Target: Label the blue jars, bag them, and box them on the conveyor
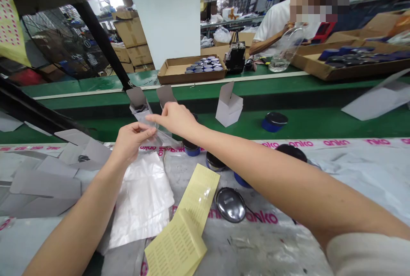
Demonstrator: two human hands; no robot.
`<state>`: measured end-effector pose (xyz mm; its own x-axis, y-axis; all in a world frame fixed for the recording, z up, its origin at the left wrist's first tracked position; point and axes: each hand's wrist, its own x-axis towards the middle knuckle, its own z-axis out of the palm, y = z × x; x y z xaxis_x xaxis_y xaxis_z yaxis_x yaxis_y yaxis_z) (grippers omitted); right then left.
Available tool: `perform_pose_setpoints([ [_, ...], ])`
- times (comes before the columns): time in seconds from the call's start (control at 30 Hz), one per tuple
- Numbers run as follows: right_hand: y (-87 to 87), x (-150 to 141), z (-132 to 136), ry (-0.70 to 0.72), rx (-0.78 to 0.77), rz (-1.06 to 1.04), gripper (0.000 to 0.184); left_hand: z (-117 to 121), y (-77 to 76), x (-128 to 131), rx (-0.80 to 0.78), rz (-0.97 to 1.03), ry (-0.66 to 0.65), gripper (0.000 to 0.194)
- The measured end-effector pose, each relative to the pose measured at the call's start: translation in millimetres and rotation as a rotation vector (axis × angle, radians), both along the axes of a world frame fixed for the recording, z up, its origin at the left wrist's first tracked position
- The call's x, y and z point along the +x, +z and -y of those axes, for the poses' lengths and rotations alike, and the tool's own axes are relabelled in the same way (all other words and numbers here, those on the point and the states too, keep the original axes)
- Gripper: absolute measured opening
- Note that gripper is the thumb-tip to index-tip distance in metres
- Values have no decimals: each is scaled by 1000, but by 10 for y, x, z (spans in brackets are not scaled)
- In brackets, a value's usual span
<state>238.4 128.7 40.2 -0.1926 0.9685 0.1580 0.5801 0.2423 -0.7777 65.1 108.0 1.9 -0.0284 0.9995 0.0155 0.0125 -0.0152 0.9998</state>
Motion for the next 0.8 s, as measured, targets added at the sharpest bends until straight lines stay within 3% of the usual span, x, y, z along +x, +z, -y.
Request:
perform_pose_setpoints([
  [0.1,-29,-28,-12,181,-88,28,29,7,-18,31,41,-17,-43,39],
  [0.23,-25,-31,-68,199,-44,71,11,1,14,-9,-51,8,-77,44],
  [0.33,35,89,-65,193,-1,139,23,-34,26,-85,-77,65,-1,41],
  [0.47,61,436,7,189,-20,229,25,-71,-5,-169,90,-9,201,27],
  [0.6,-84,756,122,304,-160,463,81,-41,-29,-166,228,-171,220,20],
  [0.7,-153,815,223,336,-202,507,72,10,-41,-89,221,-207,177,20],
  [0.8,-67,754,330,290,-222,305,58,61,-70,7,201,-188,127,23],
])
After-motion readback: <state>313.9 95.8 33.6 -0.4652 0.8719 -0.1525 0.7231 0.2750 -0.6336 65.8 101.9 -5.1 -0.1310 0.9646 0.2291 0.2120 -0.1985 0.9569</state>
